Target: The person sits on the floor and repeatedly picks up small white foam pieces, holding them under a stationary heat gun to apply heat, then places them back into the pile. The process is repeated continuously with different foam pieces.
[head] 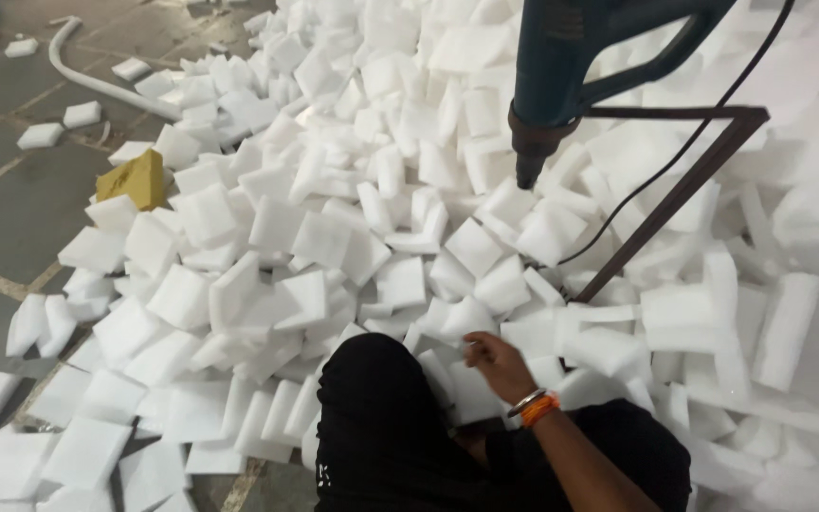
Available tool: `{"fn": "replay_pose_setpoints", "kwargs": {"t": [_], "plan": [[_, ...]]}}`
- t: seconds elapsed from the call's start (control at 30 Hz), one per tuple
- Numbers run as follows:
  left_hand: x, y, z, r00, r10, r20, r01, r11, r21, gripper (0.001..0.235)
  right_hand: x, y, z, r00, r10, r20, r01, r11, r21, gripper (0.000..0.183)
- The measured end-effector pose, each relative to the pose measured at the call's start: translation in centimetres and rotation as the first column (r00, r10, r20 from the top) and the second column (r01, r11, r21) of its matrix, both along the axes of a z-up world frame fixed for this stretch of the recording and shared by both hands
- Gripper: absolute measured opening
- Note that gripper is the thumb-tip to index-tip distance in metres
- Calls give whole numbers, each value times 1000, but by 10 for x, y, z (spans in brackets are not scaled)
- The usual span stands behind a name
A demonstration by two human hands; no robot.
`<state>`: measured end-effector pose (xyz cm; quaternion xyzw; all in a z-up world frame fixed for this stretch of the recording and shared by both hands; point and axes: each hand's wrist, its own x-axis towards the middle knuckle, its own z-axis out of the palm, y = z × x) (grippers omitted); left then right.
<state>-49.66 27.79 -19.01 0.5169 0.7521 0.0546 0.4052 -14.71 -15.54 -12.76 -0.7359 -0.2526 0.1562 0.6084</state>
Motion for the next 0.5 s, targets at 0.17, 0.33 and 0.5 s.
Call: {"fn": "replay_pose_setpoints", "kwargs": {"t": [0.17,0.33,0.5], "plan": [[30,-8,1,980,149,129,-159,985,67,43,20,-50,-35,892,-333,-307,357,934,23,31],[11,14,-6,854,-103,511,-116,918,379,40,11,-102,-38,796,-539,-277,544,837,-63,28],[204,-63,9,269,-657,704,286,753,593,35,-15,-136,-31,724,-620,-303,617,778,-118,27]]}}
